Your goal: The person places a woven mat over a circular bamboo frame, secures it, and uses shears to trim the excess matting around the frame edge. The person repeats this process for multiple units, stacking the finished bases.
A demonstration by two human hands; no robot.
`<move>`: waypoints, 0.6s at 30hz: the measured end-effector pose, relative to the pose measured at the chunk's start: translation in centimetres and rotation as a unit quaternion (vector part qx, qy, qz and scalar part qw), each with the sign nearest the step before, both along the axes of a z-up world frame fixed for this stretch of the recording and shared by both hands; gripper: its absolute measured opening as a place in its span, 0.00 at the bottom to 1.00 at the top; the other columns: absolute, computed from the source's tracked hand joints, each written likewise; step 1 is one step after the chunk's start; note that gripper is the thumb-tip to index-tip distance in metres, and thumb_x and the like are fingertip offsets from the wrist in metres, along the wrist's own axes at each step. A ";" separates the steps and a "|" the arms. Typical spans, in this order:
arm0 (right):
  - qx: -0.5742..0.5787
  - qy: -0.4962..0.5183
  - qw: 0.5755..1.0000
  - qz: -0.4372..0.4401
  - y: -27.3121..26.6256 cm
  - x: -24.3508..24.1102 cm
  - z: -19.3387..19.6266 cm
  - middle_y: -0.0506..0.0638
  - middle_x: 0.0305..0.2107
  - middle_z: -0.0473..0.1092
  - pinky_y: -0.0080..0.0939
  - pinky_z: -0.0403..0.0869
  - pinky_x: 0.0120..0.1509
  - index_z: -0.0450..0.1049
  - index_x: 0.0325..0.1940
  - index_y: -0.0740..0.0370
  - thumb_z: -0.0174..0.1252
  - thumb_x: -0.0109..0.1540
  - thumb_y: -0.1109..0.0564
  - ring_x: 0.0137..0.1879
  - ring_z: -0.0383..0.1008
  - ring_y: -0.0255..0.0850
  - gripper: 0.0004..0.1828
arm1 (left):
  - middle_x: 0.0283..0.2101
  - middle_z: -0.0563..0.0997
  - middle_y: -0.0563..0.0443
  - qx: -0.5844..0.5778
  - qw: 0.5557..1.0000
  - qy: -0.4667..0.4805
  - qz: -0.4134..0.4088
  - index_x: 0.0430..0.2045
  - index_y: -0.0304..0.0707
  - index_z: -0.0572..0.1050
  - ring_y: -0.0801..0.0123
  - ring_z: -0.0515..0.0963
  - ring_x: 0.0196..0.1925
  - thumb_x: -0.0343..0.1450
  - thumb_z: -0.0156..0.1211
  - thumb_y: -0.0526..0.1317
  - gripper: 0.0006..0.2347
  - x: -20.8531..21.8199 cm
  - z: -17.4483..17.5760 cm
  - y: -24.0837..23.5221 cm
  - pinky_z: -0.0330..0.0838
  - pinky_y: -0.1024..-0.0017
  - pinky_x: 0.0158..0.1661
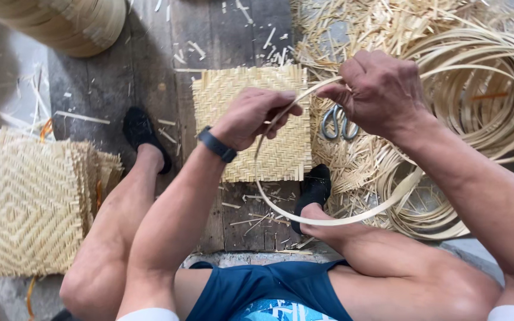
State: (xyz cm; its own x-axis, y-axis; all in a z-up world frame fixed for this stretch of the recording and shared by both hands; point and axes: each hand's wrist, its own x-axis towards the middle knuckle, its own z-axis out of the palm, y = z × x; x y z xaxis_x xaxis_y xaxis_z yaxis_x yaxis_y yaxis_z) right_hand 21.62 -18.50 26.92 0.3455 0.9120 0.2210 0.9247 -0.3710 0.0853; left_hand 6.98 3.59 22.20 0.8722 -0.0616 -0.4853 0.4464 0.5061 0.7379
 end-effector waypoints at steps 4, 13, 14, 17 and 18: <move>0.059 -0.050 0.996 0.033 2.4 -1.0 -1.1 0.45 0.17 0.57 0.41 0.55 0.26 0.61 0.23 0.54 0.37 0.72 0.21 0.23 0.57 0.36 0.40 | 0.15 0.73 0.57 -0.003 0.996 -0.028 0.088 0.21 0.35 0.79 0.80 0.63 0.12 0.74 0.60 0.46 0.15 -0.1 -1.5 -1.6 0.54 0.78 0.13; -0.059 0.061 0.991 -0.104 2.3 -3.3 -4.0 0.45 0.10 0.55 0.43 0.53 0.25 0.58 0.17 0.54 0.40 0.73 0.20 0.16 0.54 0.38 0.44 | 0.14 0.65 0.63 0.026 0.984 -0.029 0.173 0.14 0.40 0.73 0.83 0.59 0.13 0.73 0.63 0.51 0.19 -0.6 -5.9 -3.1 0.51 0.78 0.14; -0.041 0.055 0.994 -0.087 2.8 -3.4 -4.4 0.45 0.12 0.55 0.42 0.54 0.25 0.58 0.17 0.54 0.44 0.74 0.22 0.17 0.55 0.38 0.43 | 0.14 0.67 0.63 0.026 0.984 -0.033 0.175 0.14 0.39 0.74 0.82 0.60 0.13 0.72 0.63 0.52 0.19 -0.7 -6.3 -3.0 0.52 0.78 0.14; 0.012 0.061 0.997 -0.049 3.0 -2.8 -5.1 0.44 0.13 0.55 0.39 0.54 0.25 0.60 0.22 0.55 0.48 0.75 0.26 0.18 0.55 0.36 0.39 | 0.13 0.71 0.62 0.008 0.989 -0.026 0.147 0.14 0.37 0.78 0.81 0.60 0.11 0.72 0.61 0.52 0.19 -0.9 -7.8 -2.7 0.51 0.77 0.13; 0.029 0.079 0.995 -0.046 2.8 -2.5 -5.4 0.44 0.13 0.55 0.39 0.54 0.25 0.61 0.23 0.55 0.48 0.75 0.28 0.18 0.54 0.35 0.37 | 0.13 0.69 0.62 -0.022 0.981 -0.035 0.190 0.15 0.38 0.77 0.81 0.60 0.11 0.72 0.61 0.52 0.19 -1.3 -8.5 -2.3 0.51 0.77 0.12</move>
